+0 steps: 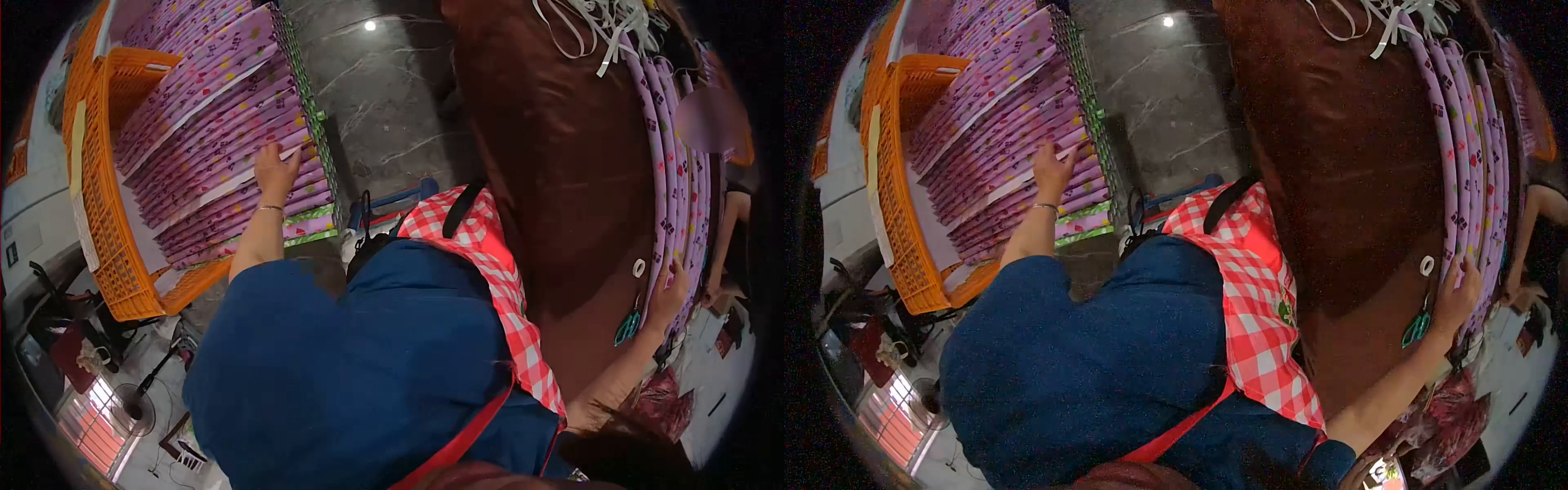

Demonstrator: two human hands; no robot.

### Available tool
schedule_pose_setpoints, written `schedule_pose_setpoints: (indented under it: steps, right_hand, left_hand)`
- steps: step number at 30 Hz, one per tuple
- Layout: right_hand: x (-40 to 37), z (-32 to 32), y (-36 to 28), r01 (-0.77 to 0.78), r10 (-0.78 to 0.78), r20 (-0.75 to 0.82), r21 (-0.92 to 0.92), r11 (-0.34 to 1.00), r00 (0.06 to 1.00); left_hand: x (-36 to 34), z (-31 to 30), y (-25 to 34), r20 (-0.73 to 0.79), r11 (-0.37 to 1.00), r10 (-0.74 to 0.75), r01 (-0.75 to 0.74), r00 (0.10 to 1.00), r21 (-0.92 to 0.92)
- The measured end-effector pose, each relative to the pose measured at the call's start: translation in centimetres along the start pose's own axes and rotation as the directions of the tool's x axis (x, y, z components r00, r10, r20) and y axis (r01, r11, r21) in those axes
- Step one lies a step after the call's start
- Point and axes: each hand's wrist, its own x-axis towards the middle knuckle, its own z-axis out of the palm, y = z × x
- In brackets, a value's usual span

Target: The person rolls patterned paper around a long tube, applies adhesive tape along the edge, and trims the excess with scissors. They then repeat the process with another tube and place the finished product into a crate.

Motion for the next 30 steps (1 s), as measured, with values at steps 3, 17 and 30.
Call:
schedule_pose_setpoints:
  steps: [3,17,30]
  right_hand:
    - [-1.2,0.0,0.5,-0.021,0.021,0.027,-0.011,1.0,0.999]
    - [-2.4,-2.0,-5.5,0.008,-0.006,-0.044,0.041,0.999,0.999]
    - [-9.4,-3.0,-13.8,-0.093,0.134,-0.144,0.262,0.961,0.98]
  left_hand:
    - [-4.2,-0.6,0.6,0.358,0.993,0.069,-0.031,0.931,-0.11]
    - [-8.2,-4.5,1.8,0.59,0.944,0.32,-0.199,0.741,-0.263]
    - [9.6,-11.2,36.5,0.552,0.584,0.804,-0.112,0.221,-0.804]
